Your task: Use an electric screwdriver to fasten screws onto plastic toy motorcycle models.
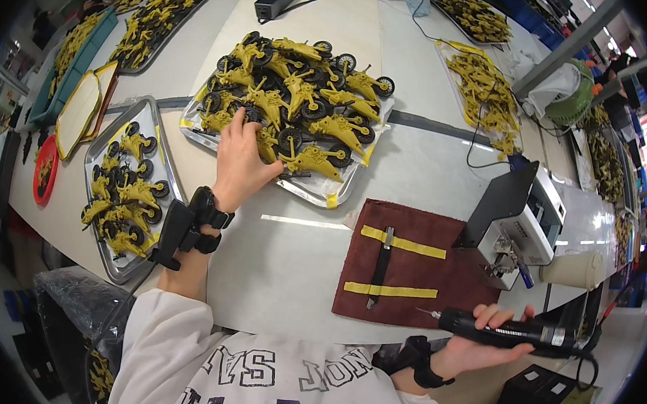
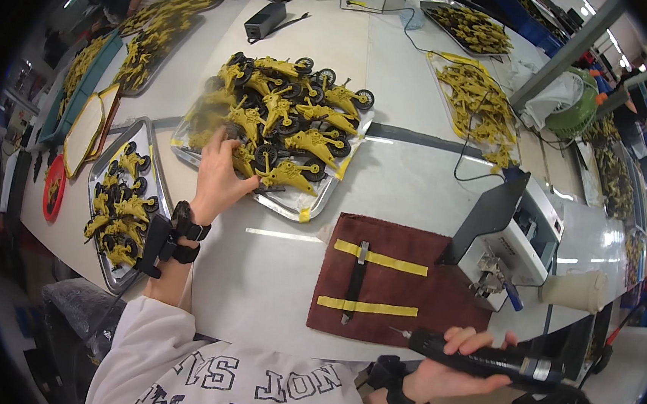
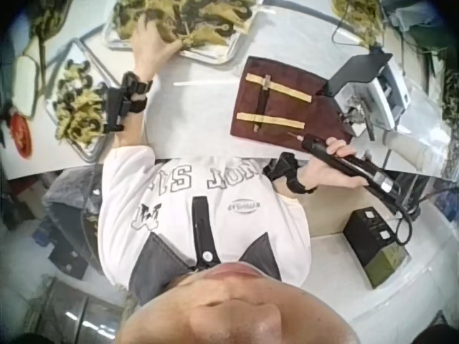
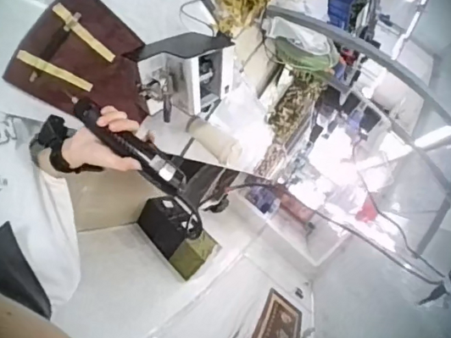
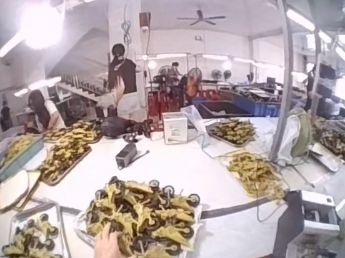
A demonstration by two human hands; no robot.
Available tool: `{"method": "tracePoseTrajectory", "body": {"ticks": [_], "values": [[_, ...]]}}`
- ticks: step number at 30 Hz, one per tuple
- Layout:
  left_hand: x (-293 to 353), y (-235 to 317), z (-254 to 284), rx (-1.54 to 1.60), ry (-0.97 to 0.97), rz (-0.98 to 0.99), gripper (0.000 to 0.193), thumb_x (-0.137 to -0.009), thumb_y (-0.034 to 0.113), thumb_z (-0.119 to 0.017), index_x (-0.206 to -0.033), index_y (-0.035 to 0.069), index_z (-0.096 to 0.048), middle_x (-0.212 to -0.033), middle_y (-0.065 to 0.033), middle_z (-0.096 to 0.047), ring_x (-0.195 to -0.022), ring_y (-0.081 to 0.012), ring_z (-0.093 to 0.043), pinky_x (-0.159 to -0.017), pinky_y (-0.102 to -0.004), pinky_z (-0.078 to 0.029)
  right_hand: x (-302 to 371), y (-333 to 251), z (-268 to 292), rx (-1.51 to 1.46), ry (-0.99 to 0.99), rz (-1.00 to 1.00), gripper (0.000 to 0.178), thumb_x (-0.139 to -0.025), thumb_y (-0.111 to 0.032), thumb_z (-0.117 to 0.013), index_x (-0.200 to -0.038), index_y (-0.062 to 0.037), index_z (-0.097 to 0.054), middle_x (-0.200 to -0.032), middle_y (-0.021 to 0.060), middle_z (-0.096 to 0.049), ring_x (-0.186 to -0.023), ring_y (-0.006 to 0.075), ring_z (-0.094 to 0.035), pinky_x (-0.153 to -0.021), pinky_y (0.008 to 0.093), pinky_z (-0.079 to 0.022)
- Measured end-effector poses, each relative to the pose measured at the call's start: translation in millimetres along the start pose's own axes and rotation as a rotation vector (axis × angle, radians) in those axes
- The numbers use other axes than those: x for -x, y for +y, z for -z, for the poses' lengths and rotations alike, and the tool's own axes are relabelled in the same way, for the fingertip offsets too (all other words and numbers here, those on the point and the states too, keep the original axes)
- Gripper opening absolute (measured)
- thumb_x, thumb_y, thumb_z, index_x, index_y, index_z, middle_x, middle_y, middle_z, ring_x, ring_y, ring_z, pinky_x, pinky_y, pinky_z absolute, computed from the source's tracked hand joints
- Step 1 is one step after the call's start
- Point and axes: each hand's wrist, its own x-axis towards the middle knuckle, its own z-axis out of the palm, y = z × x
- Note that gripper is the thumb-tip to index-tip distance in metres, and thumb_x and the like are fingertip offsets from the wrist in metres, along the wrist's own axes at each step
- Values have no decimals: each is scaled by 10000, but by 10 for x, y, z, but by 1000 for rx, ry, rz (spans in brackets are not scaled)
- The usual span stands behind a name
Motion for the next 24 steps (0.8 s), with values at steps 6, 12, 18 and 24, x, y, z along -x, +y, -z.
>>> {"method": "tracePoseTrajectory", "body": {"ticks": [6,12,18,24], "values": [[153,164,424,-168,371,-16,711,-559,192,-720,-1178,-32,-451,-1325,-240,-328,-1184,-397,-366,-973,-442,-326,-9,42,63,-49,-65,-26,695,-841,-647,-376,-1226,-70,-340,-589,55,-435,-437,154,-408,-475,294,-374],[626,1430,348,599,-258,-641,808,-582,136,-705,-1310,30,-372,-1374,-198,-311,-1280,-346,-305,-1018,-496,-264,-90,61,171,-24,28,-15,658,-842,-637,-380,-1193,-80,-370,-587,57,-462,-428,158,-406,-468,303,-365],[968,1567,-501,331,-670,-798,760,-666,293,-632,-1347,103,-353,-1453,-134,-218,-1350,-312,-183,-1019,-615,-76,-60,73,191,3,-128,25,690,-839,-651,-368,-1205,-67,-333,-585,59,-470,-423,166,-443,-452,312,-374],[966,1576,-533,442,-623,-753,719,-641,254,-670,-1300,129,-411,-1426,-177,-251,-1306,-310,-278,-1026,-528,-139,-339,-52,274,191,-94,365,756,-804,-683,-405,-1226,-62,-318,-589,76,-487,-423,185,-466,-454,327,-401]]}}
